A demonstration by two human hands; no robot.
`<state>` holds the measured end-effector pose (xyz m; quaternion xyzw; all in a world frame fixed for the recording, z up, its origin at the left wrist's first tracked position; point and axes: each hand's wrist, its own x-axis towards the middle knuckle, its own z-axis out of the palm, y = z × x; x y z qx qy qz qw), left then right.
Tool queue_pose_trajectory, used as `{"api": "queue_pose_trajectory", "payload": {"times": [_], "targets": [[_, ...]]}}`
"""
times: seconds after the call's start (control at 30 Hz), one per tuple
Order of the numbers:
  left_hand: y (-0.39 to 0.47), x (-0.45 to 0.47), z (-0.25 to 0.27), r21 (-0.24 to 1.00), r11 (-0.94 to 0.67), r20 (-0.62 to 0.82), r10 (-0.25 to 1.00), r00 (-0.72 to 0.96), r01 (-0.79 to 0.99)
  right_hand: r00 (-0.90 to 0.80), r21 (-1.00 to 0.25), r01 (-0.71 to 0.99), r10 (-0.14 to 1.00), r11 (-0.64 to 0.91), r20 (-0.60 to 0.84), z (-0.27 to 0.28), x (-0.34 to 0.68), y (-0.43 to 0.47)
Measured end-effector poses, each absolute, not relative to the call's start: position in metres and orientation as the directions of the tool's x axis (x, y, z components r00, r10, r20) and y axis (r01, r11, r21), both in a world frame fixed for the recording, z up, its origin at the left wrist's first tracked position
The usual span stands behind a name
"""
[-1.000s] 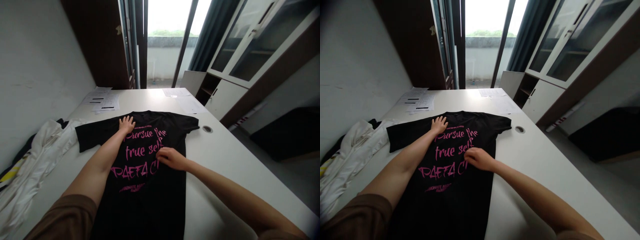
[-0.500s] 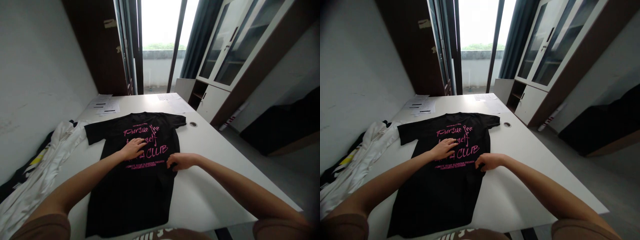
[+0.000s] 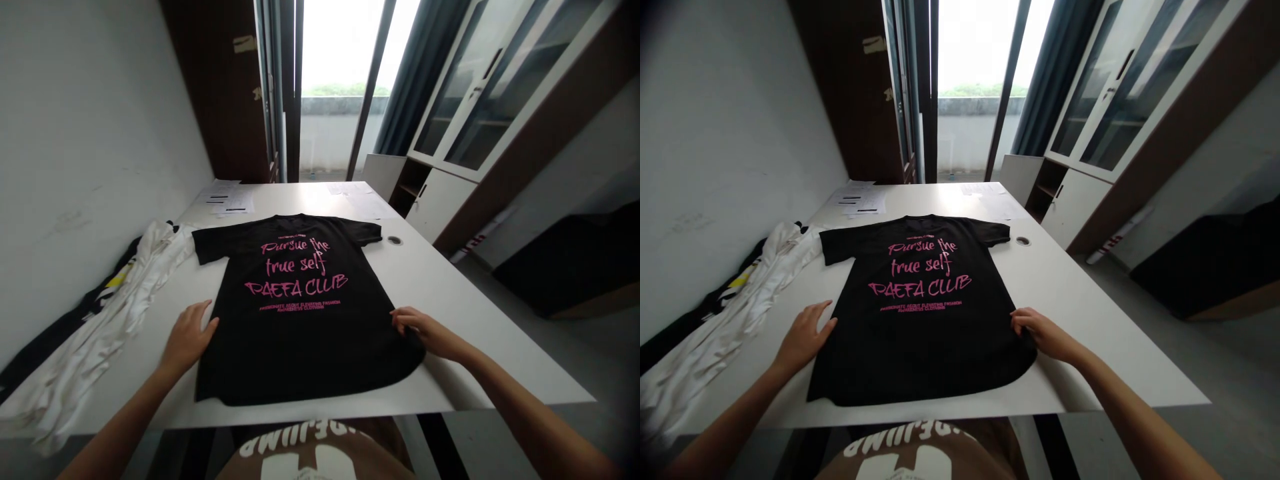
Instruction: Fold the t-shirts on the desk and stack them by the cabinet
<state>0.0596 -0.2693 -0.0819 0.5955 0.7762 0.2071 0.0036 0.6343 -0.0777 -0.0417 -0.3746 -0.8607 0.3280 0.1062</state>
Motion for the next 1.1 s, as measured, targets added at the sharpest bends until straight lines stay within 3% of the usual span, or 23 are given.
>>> {"api": "queue_pose_trajectory", "payload": {"times": [0.13,0.27,0.37,0.47,0.57,0.7,0.93,1.03,1.1], "targets": [[-0.291,0.064,-0.089,0.387,0.234,0.108,0.949,-0.296,0.892,-0.713,-0.694,0.551,0.693,0.464,-0.103,-0.040,0.641,-0.077],[-0.306,0.084,-0.087,0.613,0.226,-0.033,0.965,-0.261,0.757,-0.680,-0.615,0.630,0.720,0.475,-0.140,-0.045,0.646,-0.076],[-0.316,0.092,-0.077,0.826,0.217,-0.125,0.971,-0.206,0.521,-0.659,-0.496,0.663,0.752,0.561,-0.031,-0.056,0.648,-0.083],[-0.328,0.093,-0.066,0.902,0.233,-0.180,0.968,-0.176,0.363,-0.576,-0.376,0.724,0.807,0.578,0.131,-0.070,0.646,-0.102],[-0.341,0.088,-0.061,0.858,0.261,-0.190,0.962,-0.199,0.443,-0.455,-0.285,0.824,0.872,0.489,0.180,-0.086,0.645,-0.128],[-0.357,0.081,-0.058,0.636,0.330,-0.251,0.943,-0.216,0.698,-0.380,-0.239,0.884,0.916,0.401,0.130,-0.100,0.651,-0.155],[-0.360,0.085,-0.039,0.384,0.309,-0.303,0.932,-0.197,0.870,-0.447,-0.403,0.828,0.893,0.389,-0.057,-0.084,0.666,-0.143],[-0.342,0.090,-0.021,0.317,0.276,-0.204,0.954,-0.219,0.907,-0.477,-0.392,0.809,0.879,0.438,-0.002,-0.070,0.670,-0.122],[-0.322,0.093,-0.012,0.345,0.211,-0.083,0.977,-0.194,0.915,-0.451,-0.331,0.826,0.887,0.456,0.098,-0.062,0.670,-0.104]]}}
